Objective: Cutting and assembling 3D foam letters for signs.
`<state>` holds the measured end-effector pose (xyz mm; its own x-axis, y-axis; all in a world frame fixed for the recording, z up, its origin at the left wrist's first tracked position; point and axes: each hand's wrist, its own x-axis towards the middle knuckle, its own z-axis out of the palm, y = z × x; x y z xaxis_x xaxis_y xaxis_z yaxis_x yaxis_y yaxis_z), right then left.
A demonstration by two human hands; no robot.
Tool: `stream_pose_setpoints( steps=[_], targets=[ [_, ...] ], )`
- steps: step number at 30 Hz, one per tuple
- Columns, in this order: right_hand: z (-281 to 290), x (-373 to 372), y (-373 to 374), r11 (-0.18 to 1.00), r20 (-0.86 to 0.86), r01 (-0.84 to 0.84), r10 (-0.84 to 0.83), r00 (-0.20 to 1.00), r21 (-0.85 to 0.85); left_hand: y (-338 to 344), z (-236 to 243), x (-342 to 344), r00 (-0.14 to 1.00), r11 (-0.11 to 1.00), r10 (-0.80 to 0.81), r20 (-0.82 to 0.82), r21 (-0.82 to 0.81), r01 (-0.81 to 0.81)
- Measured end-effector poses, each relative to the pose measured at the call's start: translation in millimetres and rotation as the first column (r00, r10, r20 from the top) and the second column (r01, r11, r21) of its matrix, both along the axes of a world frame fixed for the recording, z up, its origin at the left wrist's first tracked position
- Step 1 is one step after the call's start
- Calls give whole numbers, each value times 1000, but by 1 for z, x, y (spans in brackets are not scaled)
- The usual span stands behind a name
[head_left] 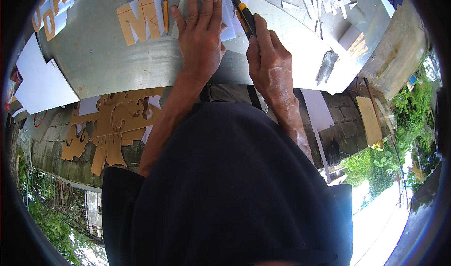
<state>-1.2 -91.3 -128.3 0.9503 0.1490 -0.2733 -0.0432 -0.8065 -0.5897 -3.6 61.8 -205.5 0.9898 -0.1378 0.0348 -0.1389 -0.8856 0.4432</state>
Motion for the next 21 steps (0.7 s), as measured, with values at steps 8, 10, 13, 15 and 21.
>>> stream_pose_setpoints(
  steps=[8,10,13,15,21],
  targets=[
    [7,-5,19,987,-36,-19,14,999,-162,-1,-3,2,1000,999,-8,9,49,7],
    [6,-8,23,977,-20,-30,26,999,-211,-1,-1,2,1000,998,-5,8,57,5],
    [4,-13,26,965,28,-124,134,991,-233,-2,-1,1,1000,998,-4,15,68,3],
    [4,-18,26,962,28,-132,143,989,-239,0,-5,0,1000,997,-5,27,72,3],
    [8,-33,21,958,-2,-132,136,991,-253,-2,0,0,1000,1000,16,-13,-12,-16]
  ],
)
